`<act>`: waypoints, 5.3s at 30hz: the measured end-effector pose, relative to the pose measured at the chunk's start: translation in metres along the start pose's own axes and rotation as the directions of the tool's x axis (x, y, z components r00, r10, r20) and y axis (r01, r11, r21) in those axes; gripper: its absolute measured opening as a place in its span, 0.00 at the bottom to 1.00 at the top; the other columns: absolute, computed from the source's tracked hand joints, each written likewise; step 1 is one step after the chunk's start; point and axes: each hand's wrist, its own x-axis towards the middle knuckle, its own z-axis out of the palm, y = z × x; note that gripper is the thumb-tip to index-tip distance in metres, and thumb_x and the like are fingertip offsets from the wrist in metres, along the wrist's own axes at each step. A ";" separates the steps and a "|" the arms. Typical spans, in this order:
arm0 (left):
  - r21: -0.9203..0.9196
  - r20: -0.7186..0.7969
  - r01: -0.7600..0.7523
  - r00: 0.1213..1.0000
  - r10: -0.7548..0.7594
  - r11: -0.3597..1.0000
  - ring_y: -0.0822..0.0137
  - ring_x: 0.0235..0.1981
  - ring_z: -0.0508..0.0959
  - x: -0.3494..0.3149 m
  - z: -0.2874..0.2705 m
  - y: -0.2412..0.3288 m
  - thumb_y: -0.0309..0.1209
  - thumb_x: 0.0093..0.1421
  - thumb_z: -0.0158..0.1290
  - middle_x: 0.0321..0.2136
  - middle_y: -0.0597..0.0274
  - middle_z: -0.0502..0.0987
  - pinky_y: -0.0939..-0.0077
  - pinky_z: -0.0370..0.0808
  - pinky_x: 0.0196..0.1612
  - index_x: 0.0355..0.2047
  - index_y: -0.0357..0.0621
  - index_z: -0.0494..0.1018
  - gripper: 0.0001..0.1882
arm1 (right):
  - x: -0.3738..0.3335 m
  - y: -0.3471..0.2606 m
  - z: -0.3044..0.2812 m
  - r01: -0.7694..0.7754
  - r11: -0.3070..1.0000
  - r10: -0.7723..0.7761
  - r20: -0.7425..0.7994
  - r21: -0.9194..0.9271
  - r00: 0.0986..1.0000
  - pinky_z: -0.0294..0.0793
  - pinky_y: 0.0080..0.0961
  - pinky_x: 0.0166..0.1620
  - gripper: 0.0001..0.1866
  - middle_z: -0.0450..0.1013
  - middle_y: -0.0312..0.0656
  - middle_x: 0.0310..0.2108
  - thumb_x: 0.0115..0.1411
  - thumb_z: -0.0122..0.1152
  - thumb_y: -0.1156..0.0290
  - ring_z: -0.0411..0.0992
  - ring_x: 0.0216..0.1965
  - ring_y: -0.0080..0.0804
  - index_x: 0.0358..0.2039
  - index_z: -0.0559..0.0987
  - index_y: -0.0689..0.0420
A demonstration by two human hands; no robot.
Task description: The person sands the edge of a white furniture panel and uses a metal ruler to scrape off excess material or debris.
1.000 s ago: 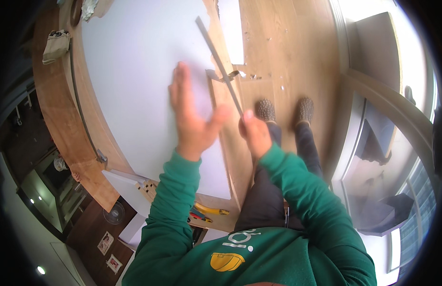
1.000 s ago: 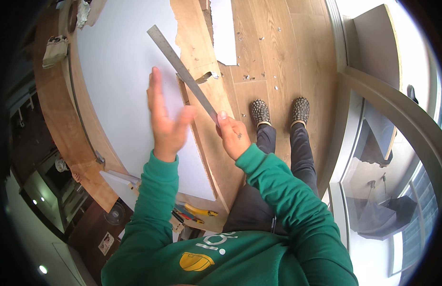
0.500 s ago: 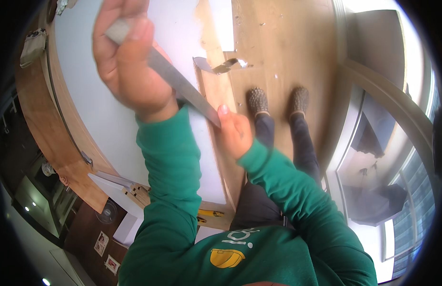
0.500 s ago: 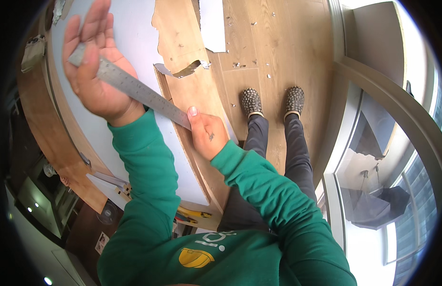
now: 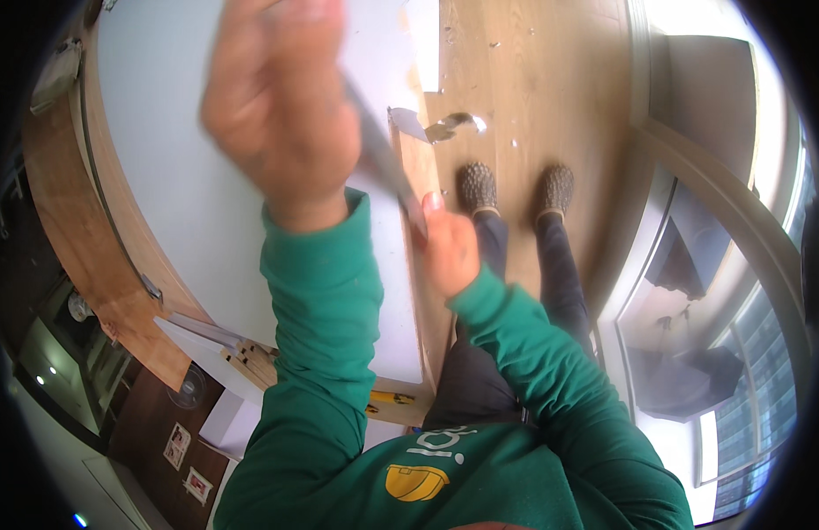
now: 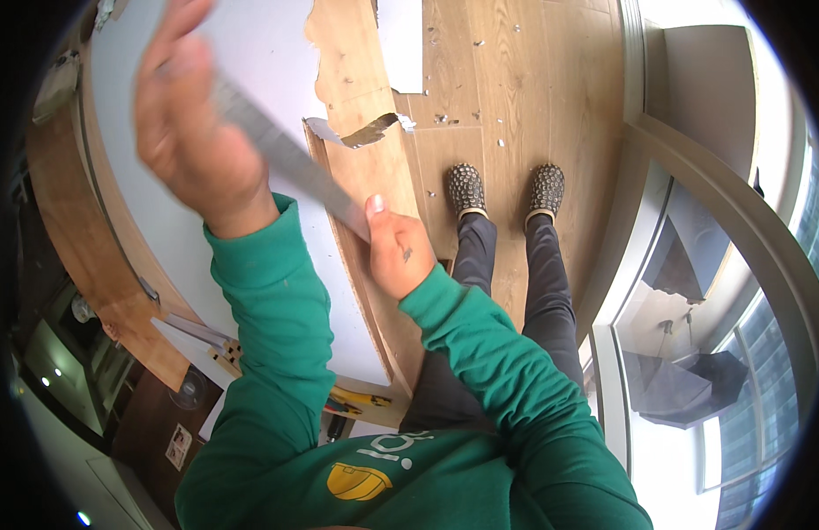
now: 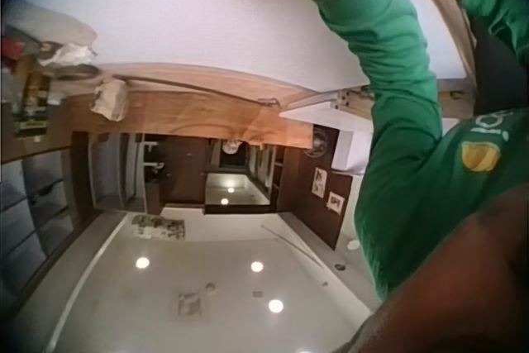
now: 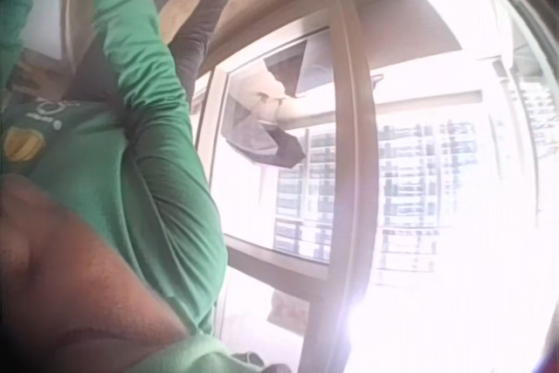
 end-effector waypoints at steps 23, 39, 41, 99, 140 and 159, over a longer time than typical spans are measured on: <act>-0.170 -0.050 0.140 0.987 -0.150 0.976 0.56 0.62 0.71 0.027 0.003 0.003 0.26 0.69 0.44 0.57 0.44 0.75 0.68 0.63 0.66 0.58 0.27 0.69 0.21 | 0.021 -0.025 0.011 0.114 0.993 -0.114 0.008 0.019 0.993 0.61 0.29 0.29 0.33 0.59 0.35 0.18 0.76 0.40 0.49 0.55 0.25 0.23 0.22 0.68 0.64; 0.502 0.097 0.145 0.970 -0.222 0.853 0.52 0.66 0.68 0.020 0.020 -0.007 0.28 0.71 0.41 0.64 0.37 0.67 0.64 0.61 0.69 0.66 0.26 0.61 0.26 | 0.041 -0.015 0.010 -0.032 0.999 0.033 -0.031 0.032 0.999 0.61 0.27 0.28 0.33 0.60 0.32 0.18 0.75 0.43 0.48 0.57 0.24 0.21 0.19 0.69 0.61; 0.656 0.152 0.080 0.960 -0.235 0.751 0.52 0.67 0.66 0.025 0.020 -0.001 0.30 0.71 0.41 0.65 0.37 0.65 0.62 0.60 0.70 0.66 0.26 0.61 0.26 | 0.053 0.002 0.005 -0.039 0.999 0.040 -0.021 0.026 0.999 0.61 0.27 0.28 0.33 0.60 0.33 0.18 0.75 0.43 0.48 0.57 0.24 0.22 0.19 0.69 0.61; -0.046 -0.004 0.001 1.000 -0.001 0.999 0.59 0.64 0.70 0.075 0.001 -0.066 0.38 0.75 0.44 0.63 0.41 0.70 0.71 0.62 0.67 0.50 0.31 0.75 0.20 | 0.077 -0.055 0.013 -0.043 0.999 0.043 0.011 0.013 0.999 0.61 0.30 0.29 0.35 0.58 0.36 0.17 0.74 0.45 0.47 0.57 0.24 0.24 0.18 0.69 0.64; 0.725 0.254 0.020 0.921 -0.295 0.688 0.45 0.76 0.41 0.017 -0.001 -0.028 0.29 0.53 0.57 0.75 0.44 0.46 0.45 0.34 0.74 0.73 0.37 0.46 0.50 | -0.011 -0.045 -0.148 -0.010 0.998 0.014 0.063 -0.061 0.998 0.59 0.19 0.26 0.26 0.62 0.30 0.20 0.67 0.59 0.46 0.60 0.22 0.18 0.25 0.71 0.57; -0.556 0.019 0.096 0.995 -0.103 0.826 0.54 0.72 0.58 0.062 0.004 -0.052 0.39 0.64 0.55 0.70 0.46 0.59 0.55 0.52 0.73 0.69 0.33 0.57 0.38 | 0.046 -0.079 -0.016 0.138 0.990 -0.138 0.114 0.010 0.984 0.59 0.23 0.30 0.32 0.60 0.30 0.20 0.74 0.43 0.43 0.56 0.25 0.20 0.24 0.72 0.59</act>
